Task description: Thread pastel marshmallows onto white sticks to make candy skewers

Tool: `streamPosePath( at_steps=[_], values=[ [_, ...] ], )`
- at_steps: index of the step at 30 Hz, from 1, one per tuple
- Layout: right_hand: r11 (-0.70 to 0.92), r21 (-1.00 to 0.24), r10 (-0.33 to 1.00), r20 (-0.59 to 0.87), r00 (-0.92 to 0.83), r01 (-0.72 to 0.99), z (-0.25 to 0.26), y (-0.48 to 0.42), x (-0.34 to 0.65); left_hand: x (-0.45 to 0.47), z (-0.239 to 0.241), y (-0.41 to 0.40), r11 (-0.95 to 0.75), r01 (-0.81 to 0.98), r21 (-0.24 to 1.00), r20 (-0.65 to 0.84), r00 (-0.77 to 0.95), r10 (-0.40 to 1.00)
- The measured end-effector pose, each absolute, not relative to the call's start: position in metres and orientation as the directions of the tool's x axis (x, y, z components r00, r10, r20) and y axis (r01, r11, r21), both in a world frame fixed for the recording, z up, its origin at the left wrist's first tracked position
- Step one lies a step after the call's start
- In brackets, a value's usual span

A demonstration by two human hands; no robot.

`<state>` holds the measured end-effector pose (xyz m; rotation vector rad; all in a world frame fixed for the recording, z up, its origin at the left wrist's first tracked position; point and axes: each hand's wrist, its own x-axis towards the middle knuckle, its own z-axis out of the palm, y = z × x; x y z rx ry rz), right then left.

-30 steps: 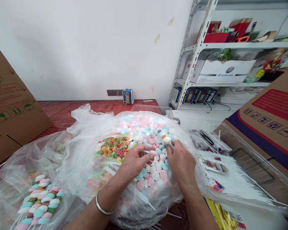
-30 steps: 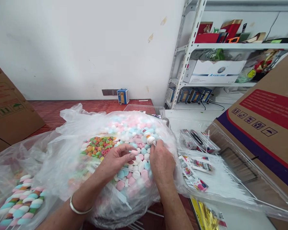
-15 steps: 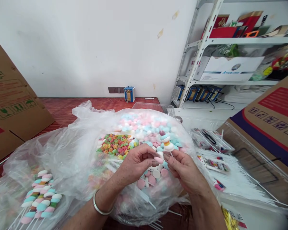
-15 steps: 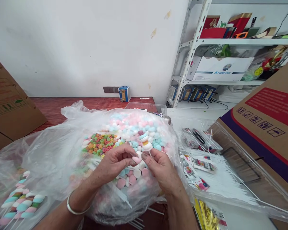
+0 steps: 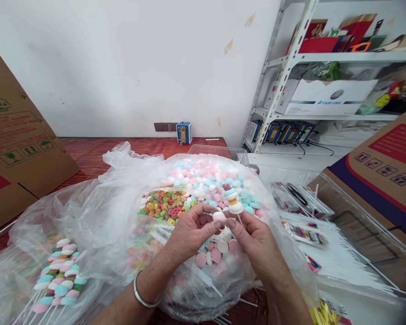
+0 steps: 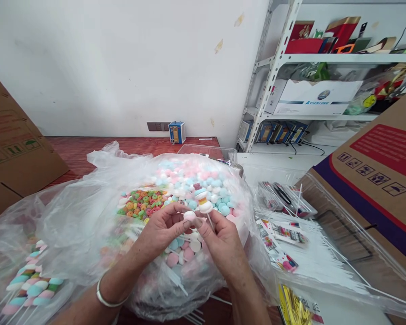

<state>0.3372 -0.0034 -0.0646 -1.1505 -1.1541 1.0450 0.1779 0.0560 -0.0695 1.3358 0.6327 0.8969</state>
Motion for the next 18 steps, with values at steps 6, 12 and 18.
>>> streamPosePath(
  at_steps=[6,12,18],
  values=[
    [0.137,-0.985,0.971,0.154,0.185,0.101,-0.071,-0.002,0.326,0.176,-0.068,0.051,0.102,-0.221,0.97,0.043,0.568,0.822],
    [0.06,-0.903,0.951,0.181,0.251,0.425,-0.068,-0.025,0.315,0.176,-0.071,0.057,-0.008,-0.195,0.981,0.085,0.39,0.917],
    [0.012,-0.962,0.988,0.054,0.147,0.274,-0.071,-0.058,0.302,0.171,-0.069,0.068,-0.052,-0.208,0.977,0.097,0.215,0.972]
  ],
)
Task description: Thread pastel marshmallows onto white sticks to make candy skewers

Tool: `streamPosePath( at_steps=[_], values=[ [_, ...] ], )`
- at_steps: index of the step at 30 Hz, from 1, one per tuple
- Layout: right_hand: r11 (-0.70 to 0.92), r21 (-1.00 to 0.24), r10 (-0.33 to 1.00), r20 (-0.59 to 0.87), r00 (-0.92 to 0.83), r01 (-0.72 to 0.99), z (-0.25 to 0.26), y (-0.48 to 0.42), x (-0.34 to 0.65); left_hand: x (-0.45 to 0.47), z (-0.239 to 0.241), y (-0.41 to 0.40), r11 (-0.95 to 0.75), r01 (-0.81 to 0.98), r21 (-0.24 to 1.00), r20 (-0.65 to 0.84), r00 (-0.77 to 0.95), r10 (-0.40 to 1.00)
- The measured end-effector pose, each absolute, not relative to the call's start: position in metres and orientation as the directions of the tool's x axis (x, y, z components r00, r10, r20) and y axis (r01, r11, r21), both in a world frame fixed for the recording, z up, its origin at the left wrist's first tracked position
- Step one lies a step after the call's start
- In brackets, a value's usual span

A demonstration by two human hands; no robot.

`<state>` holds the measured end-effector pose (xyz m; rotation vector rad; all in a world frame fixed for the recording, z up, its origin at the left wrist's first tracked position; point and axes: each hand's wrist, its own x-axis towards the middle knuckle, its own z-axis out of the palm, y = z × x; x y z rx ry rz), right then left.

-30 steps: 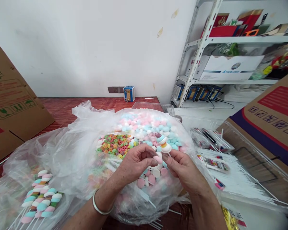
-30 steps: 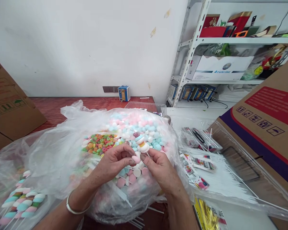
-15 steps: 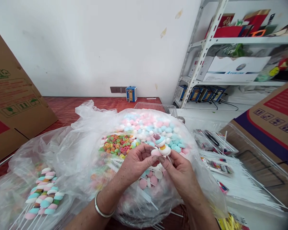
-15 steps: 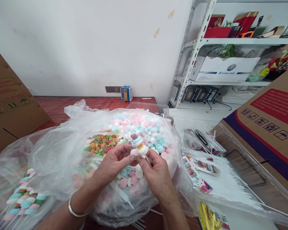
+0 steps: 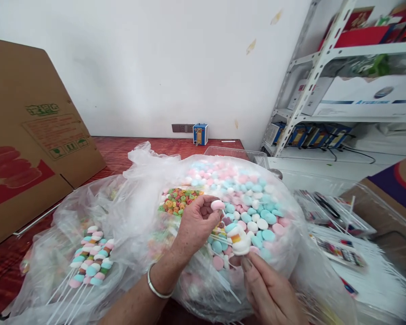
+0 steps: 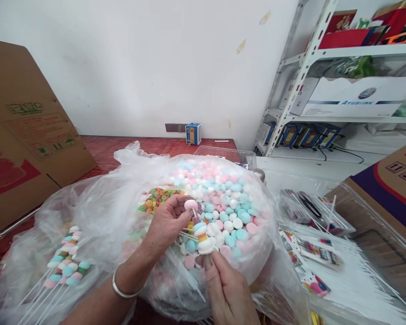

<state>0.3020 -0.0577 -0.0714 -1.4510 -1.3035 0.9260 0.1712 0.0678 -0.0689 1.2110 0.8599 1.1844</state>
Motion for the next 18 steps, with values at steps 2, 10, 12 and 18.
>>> streamPosePath(
  at_steps=[2,10,12,18],
  values=[
    [-0.028,-0.977,0.991,0.001,0.137,0.211,-0.073,-0.06,0.3,0.17,-0.068,0.067,-0.061,-0.207,0.976,0.105,0.207,0.973],
    [-0.27,-0.957,0.958,-0.279,0.072,-0.108,-0.07,-0.062,0.292,0.17,-0.069,0.061,-0.139,-0.16,0.977,0.173,0.223,0.959],
    [-0.318,-0.929,0.939,-0.337,0.073,-0.191,-0.07,-0.064,0.289,0.17,-0.071,0.062,-0.168,-0.144,0.975,0.198,0.232,0.952],
    [-0.302,-0.909,0.938,-0.337,0.079,-0.288,-0.071,-0.064,0.283,0.17,-0.072,0.062,-0.21,-0.145,0.967,0.244,0.285,0.927]
  ],
)
